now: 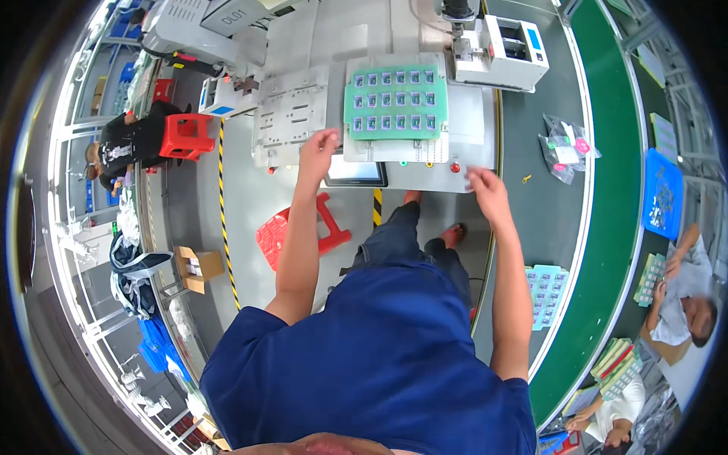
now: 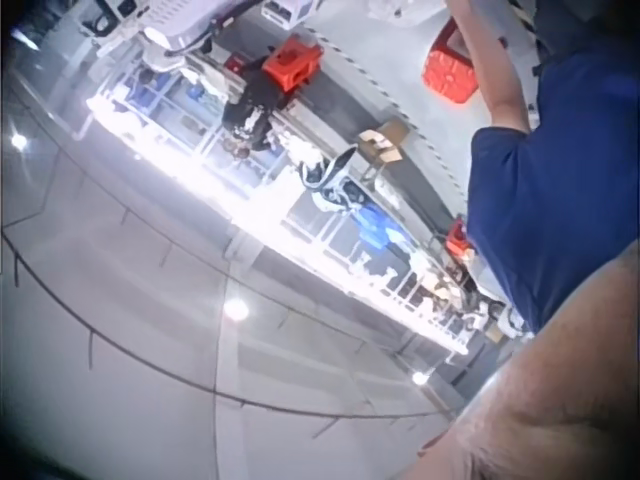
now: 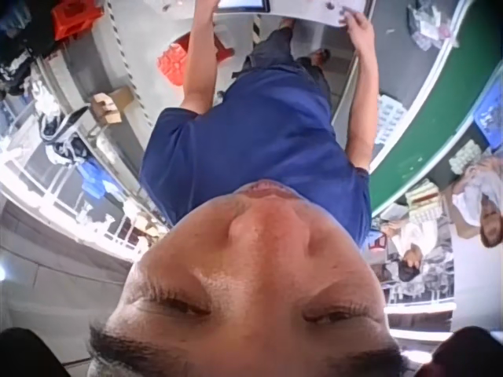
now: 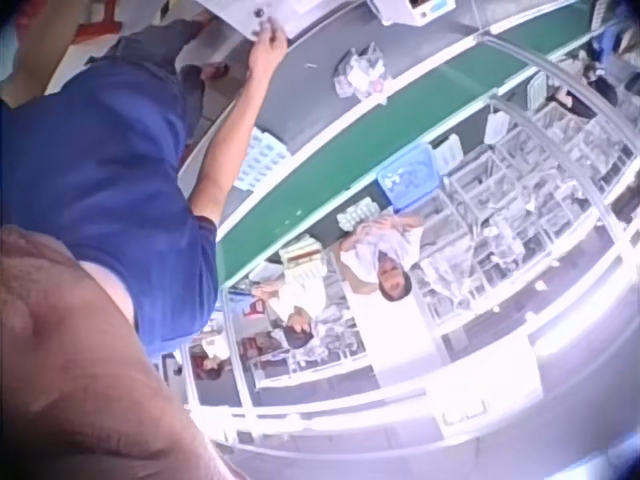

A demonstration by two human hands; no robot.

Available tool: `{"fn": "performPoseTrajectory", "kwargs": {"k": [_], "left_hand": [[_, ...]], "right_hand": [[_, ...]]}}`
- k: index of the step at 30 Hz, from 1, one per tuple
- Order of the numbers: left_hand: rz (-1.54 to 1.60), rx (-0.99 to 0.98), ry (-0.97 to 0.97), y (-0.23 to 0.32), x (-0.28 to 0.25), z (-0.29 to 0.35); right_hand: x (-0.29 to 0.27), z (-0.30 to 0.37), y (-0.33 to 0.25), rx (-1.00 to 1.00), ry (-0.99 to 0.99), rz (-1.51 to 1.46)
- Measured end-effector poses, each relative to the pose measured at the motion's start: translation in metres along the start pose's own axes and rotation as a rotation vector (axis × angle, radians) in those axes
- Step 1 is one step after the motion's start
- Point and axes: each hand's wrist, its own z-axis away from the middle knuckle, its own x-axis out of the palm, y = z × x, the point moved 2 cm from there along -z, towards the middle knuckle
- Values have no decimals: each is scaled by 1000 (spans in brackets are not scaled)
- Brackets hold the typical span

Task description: Assembling electronic components using a specialized machine and placing them on a conveyor belt.

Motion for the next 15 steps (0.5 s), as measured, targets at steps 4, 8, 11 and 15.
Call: {"fn": "performPoseTrajectory", "kwargs": {"k": [4, 8, 11, 15], "left_hand": [[-128, 43, 79, -4, 6, -50], [-103, -33, -50, -12, 20, -80], [-62, -147, -111, -22, 24, -92], [70, -282, -279, -24, 21, -101]], "right_hand": [[31, -53, -68, -50, 141, -17], [46, -103, -85, -76, 225, 48], [52, -119, -95, 79, 174, 90], [49, -128, -99, 235, 113, 19]]}}
